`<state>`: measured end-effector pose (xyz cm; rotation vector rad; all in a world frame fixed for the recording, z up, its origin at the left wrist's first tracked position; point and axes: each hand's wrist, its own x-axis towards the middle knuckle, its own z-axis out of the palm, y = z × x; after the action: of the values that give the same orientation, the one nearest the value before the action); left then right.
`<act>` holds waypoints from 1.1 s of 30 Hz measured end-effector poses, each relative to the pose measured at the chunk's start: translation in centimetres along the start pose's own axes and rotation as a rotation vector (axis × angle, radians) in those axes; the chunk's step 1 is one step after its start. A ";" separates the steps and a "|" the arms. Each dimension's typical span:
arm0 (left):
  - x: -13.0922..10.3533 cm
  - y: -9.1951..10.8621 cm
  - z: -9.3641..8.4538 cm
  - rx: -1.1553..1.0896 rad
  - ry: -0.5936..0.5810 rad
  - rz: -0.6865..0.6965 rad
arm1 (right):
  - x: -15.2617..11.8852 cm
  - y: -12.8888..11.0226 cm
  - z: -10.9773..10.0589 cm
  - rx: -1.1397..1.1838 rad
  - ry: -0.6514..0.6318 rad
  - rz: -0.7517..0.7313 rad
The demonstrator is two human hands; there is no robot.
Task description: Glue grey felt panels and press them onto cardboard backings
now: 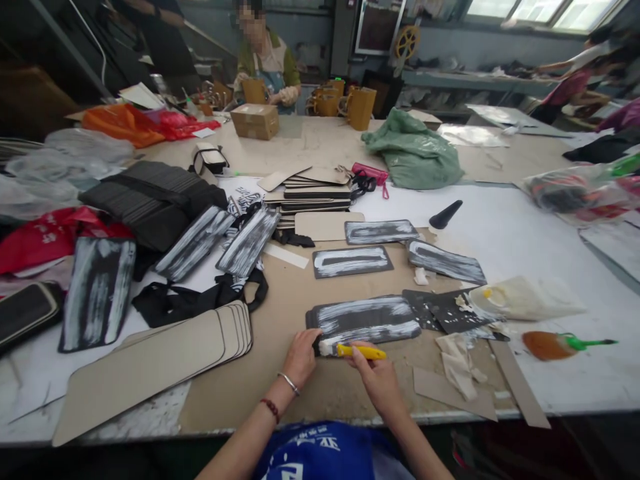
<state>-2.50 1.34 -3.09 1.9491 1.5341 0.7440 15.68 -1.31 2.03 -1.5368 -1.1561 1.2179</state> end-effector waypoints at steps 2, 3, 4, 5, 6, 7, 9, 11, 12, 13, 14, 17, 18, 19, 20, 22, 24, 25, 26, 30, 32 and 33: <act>-0.1 -0.1 0.0 0.024 -0.026 0.002 | 0.5 1.0 0.0 0.005 0.017 0.020; -0.2 -0.2 0.1 0.035 -0.035 0.006 | 0.9 1.4 -0.7 -0.001 0.057 0.029; -0.3 -0.3 0.1 0.044 -0.042 0.013 | 1.3 1.7 -1.9 -0.021 0.119 0.033; -0.4 -0.3 0.2 0.050 -0.045 0.018 | 1.8 1.9 -3.5 -0.060 0.193 0.028; -0.6 -0.4 0.3 0.055 -0.044 0.019 | 2.3 2.0 -5.2 -0.122 0.272 0.011; -0.7 -0.4 0.4 0.058 -0.040 0.013 | 2.8 1.9 -7.0 -0.202 0.348 -0.017; -0.9 -0.5 0.7 0.054 -0.033 -0.001 | 3.5 1.5 -9.8 -0.380 0.482 -0.093; -0.9 -0.4 1.1 0.035 -0.010 -0.023 | 3.9 0.9 -11.2 -0.539 0.553 -0.219; -0.8 -0.3 1.2 0.023 0.012 -0.043 | 4.0 0.6 -11.2 -0.608 0.545 -0.301; -0.7 -0.1 1.4 0.012 0.044 -0.075 | 4.1 0.4 -10.8 -0.669 0.508 -0.387; -0.4 0.1 1.6 0.004 0.079 -0.120 | 4.1 0.3 -10.2 -0.723 0.450 -0.470; 0.6 1.3 1.8 0.010 0.135 -0.315 | 3.6 0.5 -8.0 -0.850 0.242 -0.645; 1.0 1.7 1.9 0.018 0.137 -0.378 | 3.3 0.7 -7.5 -0.882 0.193 -0.685; 1.4 2.1 2.0 0.029 0.137 -0.430 | 3.0 0.9 -7.1 -0.906 0.157 -0.717; 1.7 2.5 2.1 0.042 0.139 -0.469 | 2.8 1.1 -7.0 -0.923 0.130 -0.745; 2.1 3.2 2.2 0.073 0.151 -0.508 | 2.4 1.4 -7.0 -0.939 0.102 -0.796; 2.2 3.5 2.4 0.072 0.185 -0.546 | 2.2 1.7 -7.3 -0.933 0.089 -0.848; 2.3 3.6 2.5 0.044 0.220 -0.578 | 2.2 1.7 -7.5 -0.926 0.083 -0.870; 2.2 3.7 2.5 0.002 0.262 -0.616 | 2.2 1.7 -7.6 -0.917 0.073 -0.889; 2.4 3.2 2.3 -0.130 0.376 -0.743 | 2.0 1.5 -7.2 -0.856 -0.008 -0.929; 2.6 2.9 2.1 -0.137 0.383 -0.766 | 1.9 1.3 -6.6 -0.809 -0.052 -0.943; 2.8 2.7 2.0 -0.146 0.388 -0.775 | 1.9 1.2 -6.3 -0.784 -0.073 -0.946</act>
<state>1.29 3.33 -2.35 0.9863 2.1807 0.8625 22.29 -0.13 1.61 -1.1413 -2.2150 0.1632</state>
